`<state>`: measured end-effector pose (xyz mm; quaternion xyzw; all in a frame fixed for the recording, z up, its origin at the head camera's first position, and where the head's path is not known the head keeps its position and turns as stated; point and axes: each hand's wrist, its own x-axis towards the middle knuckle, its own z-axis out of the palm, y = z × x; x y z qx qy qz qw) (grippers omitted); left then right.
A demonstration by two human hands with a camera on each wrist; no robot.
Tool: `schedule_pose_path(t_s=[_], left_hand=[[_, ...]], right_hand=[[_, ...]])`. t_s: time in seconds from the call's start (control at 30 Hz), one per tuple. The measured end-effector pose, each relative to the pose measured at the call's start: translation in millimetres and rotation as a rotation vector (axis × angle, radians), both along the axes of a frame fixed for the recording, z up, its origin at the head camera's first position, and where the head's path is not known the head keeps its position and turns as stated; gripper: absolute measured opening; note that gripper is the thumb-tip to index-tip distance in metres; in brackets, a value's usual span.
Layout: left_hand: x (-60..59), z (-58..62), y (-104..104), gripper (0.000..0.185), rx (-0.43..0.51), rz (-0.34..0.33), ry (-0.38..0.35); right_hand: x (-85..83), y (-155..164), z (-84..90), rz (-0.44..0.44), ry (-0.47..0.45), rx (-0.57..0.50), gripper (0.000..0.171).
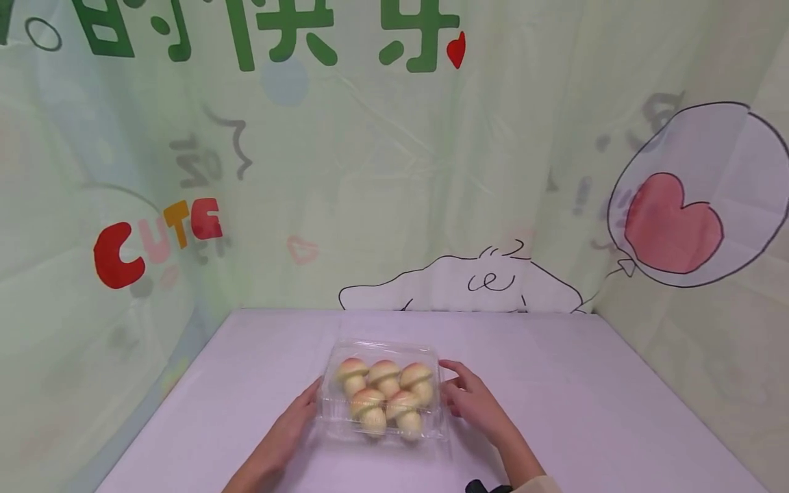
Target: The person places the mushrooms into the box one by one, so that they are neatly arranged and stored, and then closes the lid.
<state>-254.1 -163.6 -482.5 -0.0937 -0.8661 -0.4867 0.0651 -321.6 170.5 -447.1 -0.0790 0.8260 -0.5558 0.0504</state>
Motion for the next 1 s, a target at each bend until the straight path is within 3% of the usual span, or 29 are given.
schedule_pose_path(t_s=[0.27,0.67,1.0], left_hand=[[2.0,0.3,2,0.048,0.036,0.010,0.038],[4.6,-2.1,1,0.047,0.009,-0.009,0.115],[2.8,-2.0,-2,0.057,-0.013,-0.031,0.069]], right_hand=[[13.0,-2,7.8,-0.016,-0.001,0.101,0.047],[35.3,7,17.9,0.136,-0.041,0.116,0.057],[51.8,11,19.2,0.252,-0.219,0.003,0.076]])
